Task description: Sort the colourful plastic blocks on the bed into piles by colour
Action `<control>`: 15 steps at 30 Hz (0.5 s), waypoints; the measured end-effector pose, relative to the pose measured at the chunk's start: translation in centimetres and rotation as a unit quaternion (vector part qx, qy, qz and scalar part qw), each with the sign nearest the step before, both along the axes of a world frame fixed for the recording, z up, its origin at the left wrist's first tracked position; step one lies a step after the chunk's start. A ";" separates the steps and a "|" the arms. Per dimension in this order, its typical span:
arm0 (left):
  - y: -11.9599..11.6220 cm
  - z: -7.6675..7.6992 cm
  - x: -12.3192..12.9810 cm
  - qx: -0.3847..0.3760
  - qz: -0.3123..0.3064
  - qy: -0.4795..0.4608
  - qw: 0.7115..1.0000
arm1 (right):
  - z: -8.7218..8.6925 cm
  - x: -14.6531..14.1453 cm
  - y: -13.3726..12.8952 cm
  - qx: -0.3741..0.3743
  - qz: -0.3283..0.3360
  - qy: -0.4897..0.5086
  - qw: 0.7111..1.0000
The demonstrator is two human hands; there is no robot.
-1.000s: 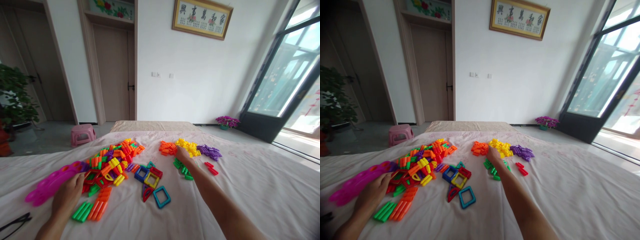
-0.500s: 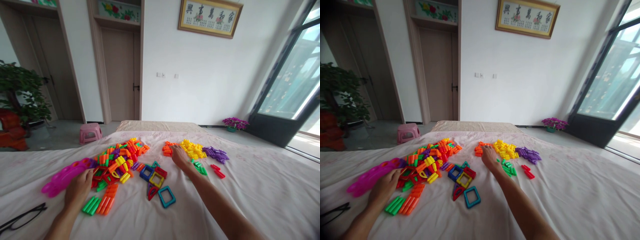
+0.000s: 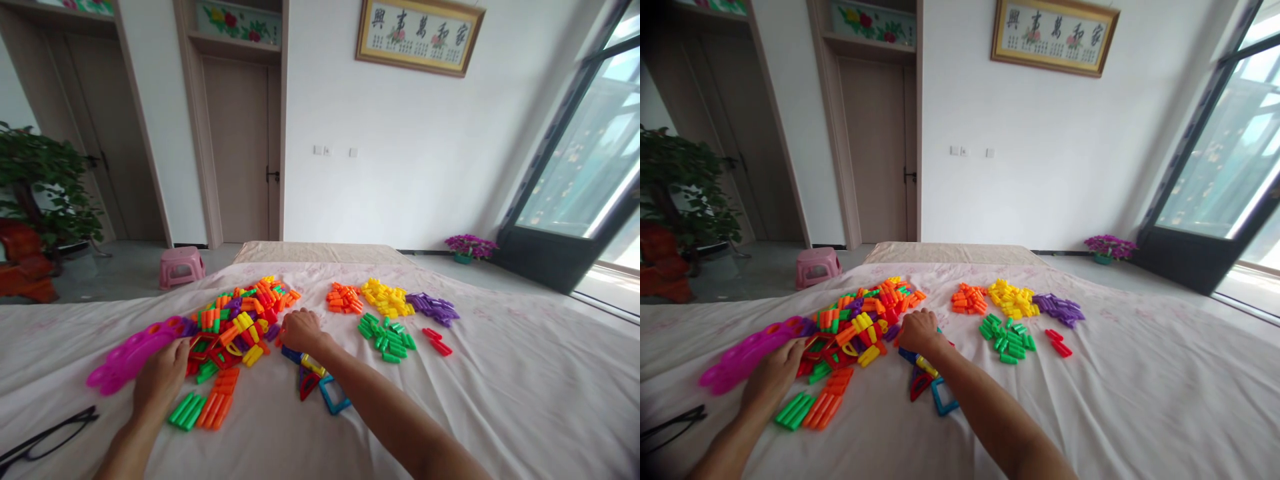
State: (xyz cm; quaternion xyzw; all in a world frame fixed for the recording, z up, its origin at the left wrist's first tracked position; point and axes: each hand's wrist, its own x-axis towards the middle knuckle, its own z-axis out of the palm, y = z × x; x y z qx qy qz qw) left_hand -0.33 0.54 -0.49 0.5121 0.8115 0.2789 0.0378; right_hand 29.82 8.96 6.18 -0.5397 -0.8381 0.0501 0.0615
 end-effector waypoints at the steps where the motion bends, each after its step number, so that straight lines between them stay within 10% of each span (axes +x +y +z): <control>1: 0.0 0.0 0.0 0.002 -0.002 -0.002 1.000 | 0.0 0.0 0.0 0.001 0.004 0.003 1.000; 9: 0.1 -0.2 -0.2 0.000 -0.003 -0.012 1.000 | -0.5 1.6 -1.2 -0.018 -0.008 0.165 0.986; 15: -0.1 0.2 0.1 0.002 0.000 -0.007 1.000 | 0.0 7.1 1.5 0.042 -0.147 0.282 0.947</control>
